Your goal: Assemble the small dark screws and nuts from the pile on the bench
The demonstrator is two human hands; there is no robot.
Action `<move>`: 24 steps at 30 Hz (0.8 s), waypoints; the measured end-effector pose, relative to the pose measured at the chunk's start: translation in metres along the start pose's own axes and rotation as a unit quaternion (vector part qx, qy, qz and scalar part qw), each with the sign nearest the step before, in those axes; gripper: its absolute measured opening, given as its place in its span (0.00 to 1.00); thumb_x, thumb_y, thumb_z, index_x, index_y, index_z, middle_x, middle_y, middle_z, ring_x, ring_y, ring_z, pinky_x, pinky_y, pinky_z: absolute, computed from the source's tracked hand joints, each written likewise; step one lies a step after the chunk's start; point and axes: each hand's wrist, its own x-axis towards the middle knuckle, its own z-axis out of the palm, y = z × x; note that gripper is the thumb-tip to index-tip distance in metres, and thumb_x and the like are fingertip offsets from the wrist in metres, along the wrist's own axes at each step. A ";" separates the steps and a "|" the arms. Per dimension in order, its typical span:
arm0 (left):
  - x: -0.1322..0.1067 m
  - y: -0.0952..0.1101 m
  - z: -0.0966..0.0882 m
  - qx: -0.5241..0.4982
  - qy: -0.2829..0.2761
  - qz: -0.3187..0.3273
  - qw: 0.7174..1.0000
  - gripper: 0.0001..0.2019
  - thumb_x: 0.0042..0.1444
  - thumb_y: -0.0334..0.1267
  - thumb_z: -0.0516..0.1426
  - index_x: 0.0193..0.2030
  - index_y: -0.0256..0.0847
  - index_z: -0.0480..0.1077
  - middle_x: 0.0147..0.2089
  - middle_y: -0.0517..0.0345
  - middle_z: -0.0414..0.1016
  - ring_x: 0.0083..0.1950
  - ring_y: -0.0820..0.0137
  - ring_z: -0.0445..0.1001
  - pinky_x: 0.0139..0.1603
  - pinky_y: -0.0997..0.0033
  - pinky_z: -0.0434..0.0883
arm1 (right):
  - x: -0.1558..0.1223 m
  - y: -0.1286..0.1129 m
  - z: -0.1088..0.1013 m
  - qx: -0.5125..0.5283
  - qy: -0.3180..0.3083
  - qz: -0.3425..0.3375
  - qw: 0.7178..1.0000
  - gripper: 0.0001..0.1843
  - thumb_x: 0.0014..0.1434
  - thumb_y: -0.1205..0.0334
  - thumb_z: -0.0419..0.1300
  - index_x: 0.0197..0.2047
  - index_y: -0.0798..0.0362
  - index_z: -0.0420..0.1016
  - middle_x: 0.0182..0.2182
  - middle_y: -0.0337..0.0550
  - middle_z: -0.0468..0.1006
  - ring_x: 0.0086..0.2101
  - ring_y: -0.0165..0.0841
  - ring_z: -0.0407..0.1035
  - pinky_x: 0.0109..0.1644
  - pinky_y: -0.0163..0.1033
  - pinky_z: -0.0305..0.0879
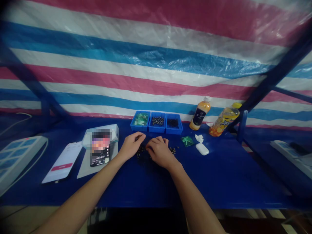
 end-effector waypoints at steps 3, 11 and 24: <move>-0.002 0.005 -0.001 0.001 -0.020 0.052 0.998 0.15 0.64 0.46 0.50 0.39 0.41 0.75 0.39 0.57 0.77 0.41 0.67 0.74 0.45 0.68 0.67 | 0.002 0.006 -0.005 0.057 0.061 0.038 0.996 0.05 0.64 0.63 0.58 0.42 0.47 0.75 0.40 0.40 0.78 0.45 0.37 0.64 0.52 0.47 0.52; -0.001 0.008 0.001 0.018 -0.056 0.131 0.990 0.09 0.63 0.40 0.54 0.40 0.42 0.75 0.40 0.57 0.76 0.44 0.67 0.72 0.49 0.66 0.66 | 0.004 0.008 -0.009 0.176 0.168 0.048 0.969 0.06 0.61 0.62 0.59 0.42 0.49 0.75 0.39 0.42 0.78 0.41 0.35 0.68 0.47 0.41 0.63; -0.002 0.006 0.003 -0.008 -0.046 0.133 0.990 0.06 0.61 0.40 0.57 0.41 0.42 0.75 0.39 0.58 0.76 0.41 0.68 0.73 0.46 0.67 0.67 | 0.004 0.005 -0.011 0.190 0.101 0.118 0.969 0.17 0.65 0.51 0.52 0.30 0.52 0.71 0.27 0.37 0.73 0.31 0.31 0.65 0.38 0.36 0.58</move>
